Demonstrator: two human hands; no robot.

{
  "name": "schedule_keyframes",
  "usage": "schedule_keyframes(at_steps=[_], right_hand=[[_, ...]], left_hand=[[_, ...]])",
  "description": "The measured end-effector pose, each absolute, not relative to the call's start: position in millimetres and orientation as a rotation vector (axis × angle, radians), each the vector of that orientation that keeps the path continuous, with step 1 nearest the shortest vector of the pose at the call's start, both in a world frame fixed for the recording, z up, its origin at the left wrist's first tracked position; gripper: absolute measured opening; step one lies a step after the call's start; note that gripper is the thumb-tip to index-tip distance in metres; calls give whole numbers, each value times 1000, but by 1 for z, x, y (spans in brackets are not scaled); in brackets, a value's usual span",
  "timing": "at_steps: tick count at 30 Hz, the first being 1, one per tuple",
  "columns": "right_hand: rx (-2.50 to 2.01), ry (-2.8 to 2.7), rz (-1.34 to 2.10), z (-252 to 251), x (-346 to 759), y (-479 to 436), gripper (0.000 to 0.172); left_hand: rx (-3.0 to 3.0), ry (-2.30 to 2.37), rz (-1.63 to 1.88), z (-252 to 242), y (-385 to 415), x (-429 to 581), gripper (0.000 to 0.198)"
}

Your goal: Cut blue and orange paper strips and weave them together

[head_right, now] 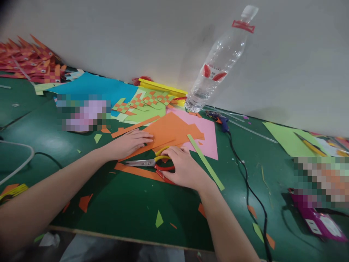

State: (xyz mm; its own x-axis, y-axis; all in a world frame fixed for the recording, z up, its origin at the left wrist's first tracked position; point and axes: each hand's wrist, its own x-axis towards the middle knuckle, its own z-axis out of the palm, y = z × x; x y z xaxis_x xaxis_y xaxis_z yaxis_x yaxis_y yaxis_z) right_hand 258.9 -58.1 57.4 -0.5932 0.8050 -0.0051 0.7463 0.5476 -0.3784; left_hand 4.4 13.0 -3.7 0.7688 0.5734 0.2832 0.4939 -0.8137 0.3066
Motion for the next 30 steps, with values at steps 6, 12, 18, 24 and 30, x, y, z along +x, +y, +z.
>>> schedule_keyframes(at_steps=[6, 12, 18, 24, 30], right_hand=[[-1358, -2623, 495, 61, 266, -59, 31], [-1350, -2635, 467, 60, 268, -59, 32], [-1359, -2639, 461, 59, 267, -60, 33], [-1331, -2654, 411, 61, 266, -60, 33], [-1298, -2655, 374, 63, 267, -60, 29]], left_hand=[[2719, 856, 506, 1, 13, 6, 38], [2710, 845, 530, 0, 13, 6, 40], [2707, 852, 523, 0, 13, 6, 40], [2725, 849, 518, -1, 14, 6, 40], [2699, 869, 518, 1, 13, 6, 38]])
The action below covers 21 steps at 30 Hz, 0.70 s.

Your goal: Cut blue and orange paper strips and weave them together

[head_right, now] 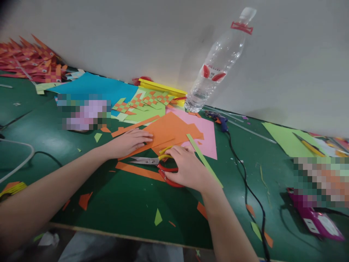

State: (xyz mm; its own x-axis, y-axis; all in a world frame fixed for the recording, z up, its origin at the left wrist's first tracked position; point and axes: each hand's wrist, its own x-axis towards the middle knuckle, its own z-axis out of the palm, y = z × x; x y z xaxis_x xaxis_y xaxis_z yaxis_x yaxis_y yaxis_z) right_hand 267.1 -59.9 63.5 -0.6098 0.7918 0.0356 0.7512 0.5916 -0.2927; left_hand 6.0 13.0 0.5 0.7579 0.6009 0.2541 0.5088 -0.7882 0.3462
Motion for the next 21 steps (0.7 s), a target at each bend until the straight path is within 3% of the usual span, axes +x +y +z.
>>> schedule_keyframes(at_steps=[21], right_hand=[[-1333, -2680, 286, 72, 265, -65, 31]], left_hand=[[2690, 874, 537, -4, 14, 4, 37]])
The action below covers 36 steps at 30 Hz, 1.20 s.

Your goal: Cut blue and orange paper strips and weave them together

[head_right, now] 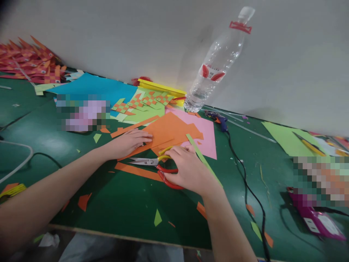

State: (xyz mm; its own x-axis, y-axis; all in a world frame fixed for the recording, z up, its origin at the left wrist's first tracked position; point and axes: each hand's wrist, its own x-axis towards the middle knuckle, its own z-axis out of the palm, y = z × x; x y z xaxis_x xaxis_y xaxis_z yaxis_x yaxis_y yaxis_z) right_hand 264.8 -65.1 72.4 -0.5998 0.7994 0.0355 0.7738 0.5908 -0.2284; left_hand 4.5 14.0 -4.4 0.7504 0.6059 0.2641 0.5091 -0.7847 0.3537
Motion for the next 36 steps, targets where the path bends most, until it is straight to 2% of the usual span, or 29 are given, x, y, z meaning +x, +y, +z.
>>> schedule_keyframes(at_steps=[20, 36], right_hand=[[-1315, -2662, 386, 75, 263, -66, 29], [-1376, -2639, 300, 76, 268, -64, 27]], left_hand=[[2711, 874, 504, 1, 11, 6, 39], [2675, 881, 525, 0, 12, 6, 37]])
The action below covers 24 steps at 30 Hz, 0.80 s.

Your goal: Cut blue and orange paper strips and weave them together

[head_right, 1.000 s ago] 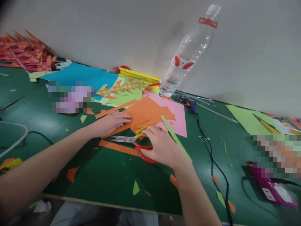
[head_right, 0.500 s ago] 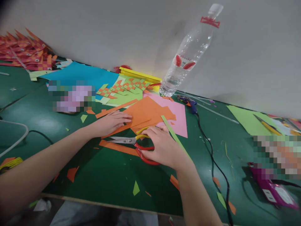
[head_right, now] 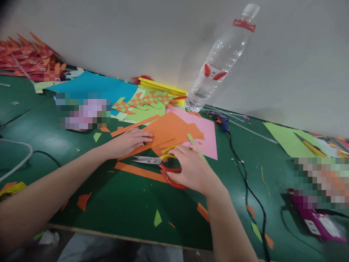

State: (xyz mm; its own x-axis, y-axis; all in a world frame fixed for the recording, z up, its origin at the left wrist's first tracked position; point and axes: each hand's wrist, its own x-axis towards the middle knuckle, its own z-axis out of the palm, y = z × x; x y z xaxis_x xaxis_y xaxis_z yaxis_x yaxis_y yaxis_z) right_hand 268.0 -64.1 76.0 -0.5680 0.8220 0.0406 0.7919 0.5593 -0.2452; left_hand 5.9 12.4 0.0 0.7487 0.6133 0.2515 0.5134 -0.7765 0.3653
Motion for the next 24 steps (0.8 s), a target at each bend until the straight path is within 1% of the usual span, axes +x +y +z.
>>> schedule_keyframes(at_steps=[7, 15, 24], right_hand=[[-1370, -2662, 303, 71, 267, -64, 31], [-1356, -2664, 375, 73, 264, -65, 28], [-1324, -2680, 335, 73, 259, -66, 30]], left_hand=[[2684, 883, 509, 0, 12, 6, 37], [2675, 895, 491, 0, 12, 6, 38], [2661, 911, 484, 2, 11, 7, 37]])
